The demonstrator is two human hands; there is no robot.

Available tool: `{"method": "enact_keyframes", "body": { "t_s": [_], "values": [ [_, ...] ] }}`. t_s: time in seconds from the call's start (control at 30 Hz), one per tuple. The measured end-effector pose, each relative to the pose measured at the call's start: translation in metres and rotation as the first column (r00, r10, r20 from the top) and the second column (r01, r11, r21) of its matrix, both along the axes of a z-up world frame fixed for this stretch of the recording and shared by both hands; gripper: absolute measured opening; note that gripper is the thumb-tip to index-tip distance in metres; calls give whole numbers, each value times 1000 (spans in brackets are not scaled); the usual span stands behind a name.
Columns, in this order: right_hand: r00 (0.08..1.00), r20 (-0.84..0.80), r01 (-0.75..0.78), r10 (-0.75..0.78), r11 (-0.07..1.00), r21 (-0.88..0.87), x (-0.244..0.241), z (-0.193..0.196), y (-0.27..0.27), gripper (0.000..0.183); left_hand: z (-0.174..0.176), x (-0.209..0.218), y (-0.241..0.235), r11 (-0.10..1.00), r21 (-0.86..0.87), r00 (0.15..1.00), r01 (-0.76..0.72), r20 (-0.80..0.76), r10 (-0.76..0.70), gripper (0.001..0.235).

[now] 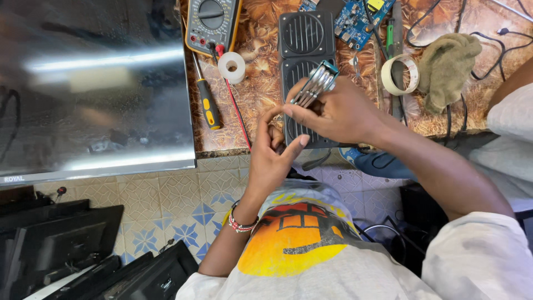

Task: The person uses a blue utility knife to carefully pry open the casing of a black portable solar speaker. They work along the seams to separate the front grille from the main body, then flip the device to inspect the back panel and the solar cells before continuing to work on the front.

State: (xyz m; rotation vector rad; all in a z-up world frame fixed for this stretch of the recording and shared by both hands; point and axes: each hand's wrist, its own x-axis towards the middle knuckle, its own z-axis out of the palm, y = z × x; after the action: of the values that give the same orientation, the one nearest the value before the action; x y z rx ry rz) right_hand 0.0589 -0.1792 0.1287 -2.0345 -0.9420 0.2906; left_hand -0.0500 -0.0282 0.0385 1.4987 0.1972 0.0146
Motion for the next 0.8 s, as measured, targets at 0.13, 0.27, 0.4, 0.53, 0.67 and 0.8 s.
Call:
{"method": "enact_keyframes", "body": {
  "t_s": [0.13,0.27,0.4,0.53,0.67,0.8],
  "values": [
    [993,72,84,-90,993,77,-7,-19,2,20,6,2,-7,980,198,1000,-16,-7,18,75],
    [981,153,94,-122,980,174,-14,-31,-1,15,-2,-1,-10,963,270,999,-9,-42,21,72],
    [947,293,61,-130,971,233,-9,-33,4,10,-9,0,-10,956,291,999,-24,-24,33,73],
    [901,412,55,-135,978,202,-6,-44,7,14,5,-1,-14,944,330,1000,-27,2,27,75],
    [794,584,67,-170,979,193,-7,-62,11,23,33,11,-20,875,472,979,-109,201,13,74],
    [647,760,53,-57,998,30,-10,-67,21,42,57,31,-12,605,790,898,-98,333,-289,41]
  ]
}}
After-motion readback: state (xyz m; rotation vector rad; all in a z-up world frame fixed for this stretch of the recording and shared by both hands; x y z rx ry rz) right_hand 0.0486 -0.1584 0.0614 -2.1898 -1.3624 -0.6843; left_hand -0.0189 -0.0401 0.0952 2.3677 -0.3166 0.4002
